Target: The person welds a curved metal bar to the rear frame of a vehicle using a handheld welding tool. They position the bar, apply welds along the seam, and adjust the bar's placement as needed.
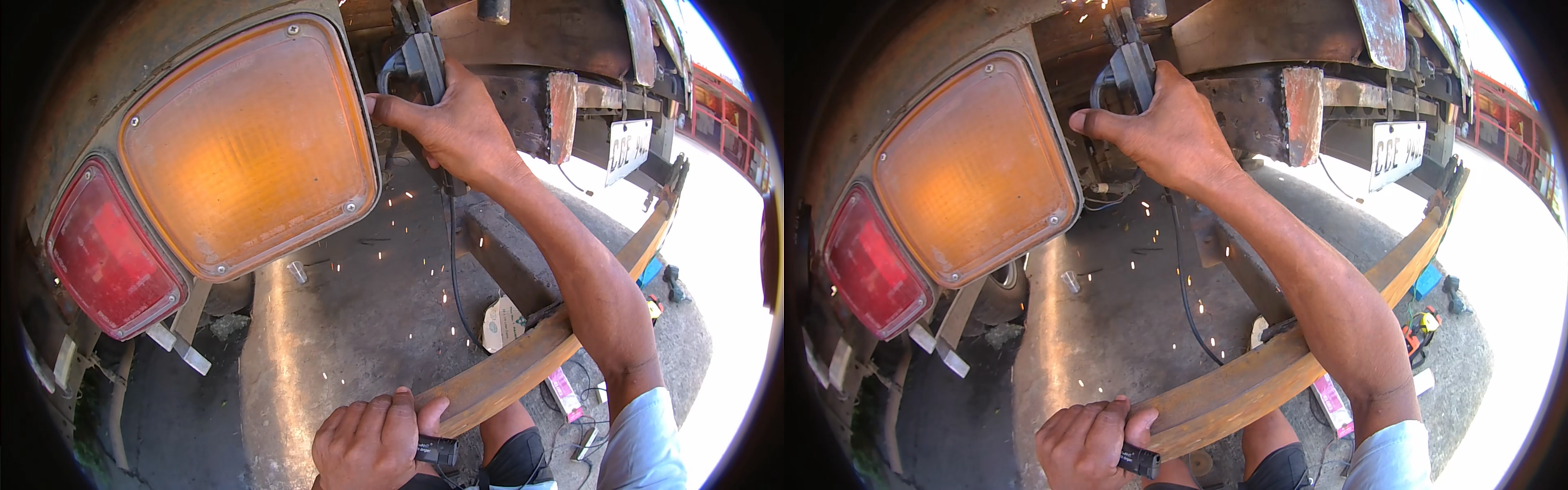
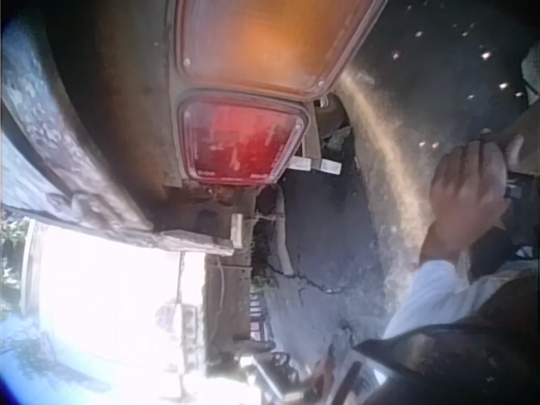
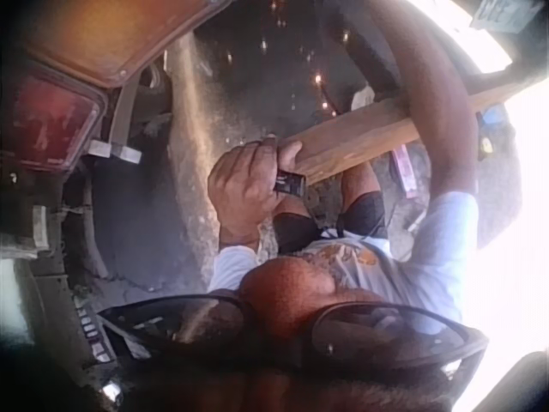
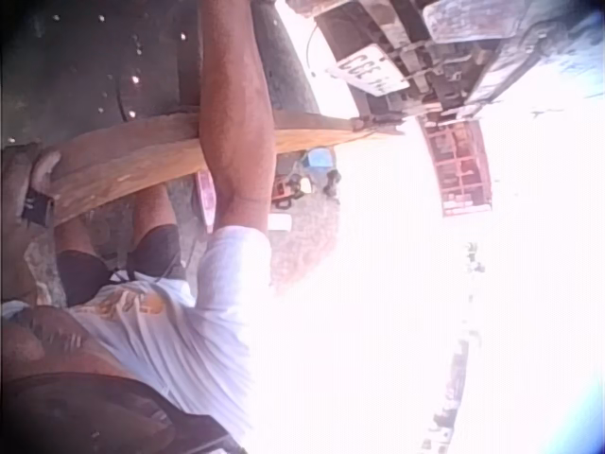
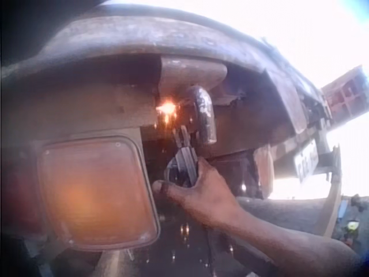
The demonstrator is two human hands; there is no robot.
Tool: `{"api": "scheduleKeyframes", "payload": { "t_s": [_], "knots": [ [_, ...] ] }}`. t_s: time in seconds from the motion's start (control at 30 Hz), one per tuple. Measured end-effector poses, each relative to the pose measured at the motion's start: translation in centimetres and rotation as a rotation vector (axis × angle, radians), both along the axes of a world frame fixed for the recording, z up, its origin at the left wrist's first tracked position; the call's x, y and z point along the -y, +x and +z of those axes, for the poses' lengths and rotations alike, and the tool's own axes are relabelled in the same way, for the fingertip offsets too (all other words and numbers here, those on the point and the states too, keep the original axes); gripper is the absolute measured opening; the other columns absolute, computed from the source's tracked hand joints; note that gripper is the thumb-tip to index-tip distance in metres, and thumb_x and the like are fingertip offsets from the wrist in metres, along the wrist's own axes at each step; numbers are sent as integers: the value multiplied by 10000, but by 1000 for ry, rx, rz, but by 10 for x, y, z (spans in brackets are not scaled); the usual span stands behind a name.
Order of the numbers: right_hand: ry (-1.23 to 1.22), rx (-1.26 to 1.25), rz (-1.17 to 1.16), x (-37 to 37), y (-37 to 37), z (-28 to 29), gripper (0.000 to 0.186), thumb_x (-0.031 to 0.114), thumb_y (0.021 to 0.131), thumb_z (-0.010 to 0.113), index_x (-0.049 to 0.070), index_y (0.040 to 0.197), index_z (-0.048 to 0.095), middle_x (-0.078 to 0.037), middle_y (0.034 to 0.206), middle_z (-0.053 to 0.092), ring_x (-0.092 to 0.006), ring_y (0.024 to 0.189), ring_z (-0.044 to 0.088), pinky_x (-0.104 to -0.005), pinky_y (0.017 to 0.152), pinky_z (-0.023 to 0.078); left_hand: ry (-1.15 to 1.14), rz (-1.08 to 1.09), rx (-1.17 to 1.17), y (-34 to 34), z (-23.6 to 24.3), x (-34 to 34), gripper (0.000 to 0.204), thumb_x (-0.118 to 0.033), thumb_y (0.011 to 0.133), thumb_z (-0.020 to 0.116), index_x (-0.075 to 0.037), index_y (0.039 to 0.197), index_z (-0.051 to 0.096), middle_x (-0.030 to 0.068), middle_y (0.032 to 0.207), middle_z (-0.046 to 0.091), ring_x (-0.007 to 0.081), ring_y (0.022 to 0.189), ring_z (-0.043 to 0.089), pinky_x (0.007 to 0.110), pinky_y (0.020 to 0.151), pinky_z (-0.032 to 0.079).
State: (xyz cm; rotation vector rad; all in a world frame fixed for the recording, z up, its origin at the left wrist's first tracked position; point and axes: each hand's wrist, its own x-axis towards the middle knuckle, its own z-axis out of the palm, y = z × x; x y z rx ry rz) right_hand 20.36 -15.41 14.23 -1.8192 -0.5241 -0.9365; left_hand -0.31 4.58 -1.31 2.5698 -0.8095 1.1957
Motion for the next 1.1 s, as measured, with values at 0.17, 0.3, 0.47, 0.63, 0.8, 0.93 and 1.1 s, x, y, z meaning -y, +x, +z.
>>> {"api": "scheduleKeyframes", "payload": {
  "t_s": [0.17,0.3,0.47,0.63,0.8,0.93,1.1],
  "knots": [
    [-9,21,-24,2,-4,0,738,551,771,914,-31,1148,662,-168,980,752,-261,944,741,-416,908,592,2,-10,6,0,0,0,271,-281,977,813,-35,889,741,126,794,743,314,686,729,417,637,591],
    [-7,-18,7,4,-7,2,698,538,788,907,-10,1152,673,-149,962,753,-240,934,739,-405,894,591,12,-4,9,0,1,0,275,-282,972,819,-26,899,752,125,793,742,312,685,728,416,634,591],
    [-13,-10,-27,2,-8,2,689,537,794,905,-7,1151,677,-135,954,755,-243,911,744,-405,897,592,12,-4,15,0,2,0,281,-286,970,823,-17,913,762,126,795,745,310,685,729,413,629,591],
    [-29,-19,-1,2,-11,3,696,549,801,893,-8,1162,683,-145,969,767,-251,922,752,-412,899,596,1,-2,30,1,1,1,277,-280,967,827,-17,915,757,129,793,744,314,679,728,415,622,588],
    [-23,8,-52,0,-9,3,695,542,790,906,-13,1146,688,-141,949,766,-240,910,750,-416,889,596,-7,-12,19,0,2,1,275,-278,962,830,-23,902,747,127,790,742,318,674,726,418,620,585],
    [19,0,21,1,-4,3,705,532,778,922,-27,1136,684,-130,930,756,-230,886,742,-407,875,591,-1,-7,-3,-1,2,1,271,-278,961,830,-26,906,748,125,792,743,317,673,726,417,619,584],
    [22,-2,11,2,-1,3,710,538,769,931,-22,1129,684,-121,903,744,-214,850,724,-388,849,589,1,-3,-9,-1,2,0,267,-279,958,832,-27,915,752,122,791,742,312,675,725,417,618,583]
  ]
}}
